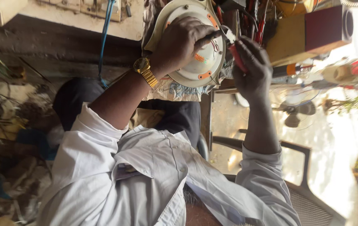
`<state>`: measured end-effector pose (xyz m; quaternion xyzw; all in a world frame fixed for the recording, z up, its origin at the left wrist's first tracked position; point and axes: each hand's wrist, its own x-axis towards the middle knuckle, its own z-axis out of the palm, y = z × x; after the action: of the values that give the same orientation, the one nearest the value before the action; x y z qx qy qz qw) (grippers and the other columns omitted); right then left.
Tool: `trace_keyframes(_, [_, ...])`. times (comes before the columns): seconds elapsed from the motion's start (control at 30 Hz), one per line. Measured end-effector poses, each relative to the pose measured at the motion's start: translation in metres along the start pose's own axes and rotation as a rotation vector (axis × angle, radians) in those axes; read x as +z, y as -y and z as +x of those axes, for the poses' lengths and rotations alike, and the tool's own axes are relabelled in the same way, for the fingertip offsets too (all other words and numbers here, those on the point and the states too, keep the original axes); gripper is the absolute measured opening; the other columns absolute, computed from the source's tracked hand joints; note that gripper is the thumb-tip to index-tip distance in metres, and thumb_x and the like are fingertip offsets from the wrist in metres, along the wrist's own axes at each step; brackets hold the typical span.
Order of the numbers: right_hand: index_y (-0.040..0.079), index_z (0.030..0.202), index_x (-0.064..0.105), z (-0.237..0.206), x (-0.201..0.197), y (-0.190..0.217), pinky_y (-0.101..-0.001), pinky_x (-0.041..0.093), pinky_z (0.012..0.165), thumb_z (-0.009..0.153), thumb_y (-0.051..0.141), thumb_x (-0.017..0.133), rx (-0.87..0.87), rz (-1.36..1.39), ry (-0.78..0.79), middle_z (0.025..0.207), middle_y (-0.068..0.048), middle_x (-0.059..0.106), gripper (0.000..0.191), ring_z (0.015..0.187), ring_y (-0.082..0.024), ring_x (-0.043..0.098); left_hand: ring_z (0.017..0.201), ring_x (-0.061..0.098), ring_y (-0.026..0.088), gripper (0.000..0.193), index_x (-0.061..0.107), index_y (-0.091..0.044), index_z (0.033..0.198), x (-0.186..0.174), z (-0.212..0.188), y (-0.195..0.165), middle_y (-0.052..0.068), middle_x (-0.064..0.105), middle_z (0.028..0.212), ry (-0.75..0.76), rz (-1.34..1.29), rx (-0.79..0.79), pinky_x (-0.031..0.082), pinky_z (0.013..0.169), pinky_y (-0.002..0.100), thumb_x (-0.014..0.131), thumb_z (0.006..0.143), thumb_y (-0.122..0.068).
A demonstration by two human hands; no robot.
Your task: The person repairs a ceiling fan by stripping and twisting wires, then securing them with electrical tape and tightening screws on the fan housing. The person uses a screwdriver and pliers to manipulate the wires and fasteners.
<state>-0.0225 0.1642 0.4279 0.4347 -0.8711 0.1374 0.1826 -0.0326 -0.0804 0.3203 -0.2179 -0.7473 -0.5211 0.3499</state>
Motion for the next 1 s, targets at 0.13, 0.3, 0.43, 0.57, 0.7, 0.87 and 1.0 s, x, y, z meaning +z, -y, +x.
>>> trace_keyframes(0.13, [0.002, 0.140, 0.066, -0.024, 0.019, -0.013, -0.0406, 0.057, 0.111, 0.094, -0.007, 0.067, 0.261, 0.071, -0.236, 0.143, -0.017, 0.063, 0.047, 0.132, -0.032, 0.066, 0.105, 0.068, 0.033, 0.024, 0.073, -0.004, 0.118, 0.000, -0.006, -0.004, 0.014, 0.075, 0.107, 0.027, -0.016, -0.004, 0.053, 0.096, 0.045, 0.077, 0.097, -0.016])
trace_keyframes(0.3, [0.002, 0.135, 0.068, -0.041, 0.070, -0.042, -0.0429, 0.055, 0.109, 0.091, -0.001, 0.077, 0.361, 0.080, -0.350, 0.139, -0.016, 0.064, 0.045, 0.128, -0.033, 0.064, 0.105, 0.070, 0.032, 0.025, 0.072, -0.003, 0.118, 0.005, -0.011, -0.007, 0.014, 0.074, 0.107, 0.072, 0.041, -0.034, 0.055, 0.094, 0.043, 0.077, 0.096, -0.015])
trace_keyframes(0.43, [0.005, 0.129, 0.071, -0.044, 0.106, -0.060, -0.0401, 0.057, 0.101, 0.090, 0.004, 0.080, 0.442, 0.018, -0.408, 0.135, -0.016, 0.065, 0.040, 0.122, -0.033, 0.067, 0.107, 0.069, 0.034, 0.026, 0.071, -0.003, 0.119, 0.008, -0.018, -0.006, 0.015, 0.074, 0.110, 0.081, 0.082, -0.037, 0.054, 0.094, 0.044, 0.077, 0.097, -0.014])
trace_keyframes(0.57, [0.005, 0.125, 0.071, -0.041, 0.116, -0.079, -0.0371, 0.061, 0.093, 0.097, 0.011, 0.077, 0.503, 0.240, -0.480, 0.133, -0.015, 0.064, 0.029, 0.118, -0.032, 0.069, 0.110, 0.069, 0.035, 0.027, 0.071, -0.004, 0.120, 0.012, -0.023, -0.004, 0.015, 0.073, 0.112, 0.068, 0.123, -0.068, 0.056, 0.095, 0.043, 0.077, 0.097, -0.015])
trace_keyframes(0.7, [0.002, 0.120, 0.072, -0.049, 0.118, -0.087, -0.0407, 0.057, 0.097, 0.103, 0.014, 0.076, 0.451, 0.242, -0.430, 0.130, -0.018, 0.065, 0.021, 0.117, -0.035, 0.068, 0.110, 0.071, 0.028, 0.026, 0.071, -0.005, 0.122, 0.011, -0.028, -0.006, 0.014, 0.073, 0.116, 0.111, 0.052, -0.161, 0.060, 0.093, 0.039, 0.076, 0.100, -0.019])
trace_keyframes(0.87, [0.004, 0.110, 0.076, -0.062, 0.121, -0.088, -0.0442, 0.053, 0.096, 0.104, 0.016, 0.074, 0.426, 0.097, -0.431, 0.121, -0.014, 0.070, 0.013, 0.112, -0.035, 0.066, 0.102, 0.077, 0.018, 0.023, 0.072, -0.007, 0.120, -0.001, -0.010, -0.001, 0.004, 0.079, 0.109, 0.286, -0.277, -0.388, 0.066, 0.090, 0.031, 0.066, 0.107, -0.025])
trace_keyframes(1.0, [0.004, 0.106, 0.074, -0.063, 0.120, -0.088, -0.0436, 0.054, 0.092, 0.104, 0.014, 0.073, 0.417, 0.108, -0.468, 0.117, -0.013, 0.070, 0.010, 0.107, -0.035, 0.066, 0.102, 0.074, 0.013, 0.023, 0.072, -0.003, 0.118, -0.013, 0.017, 0.004, 0.004, 0.077, 0.105, 0.376, -0.302, -0.363, 0.061, 0.093, 0.027, 0.065, 0.111, -0.024])
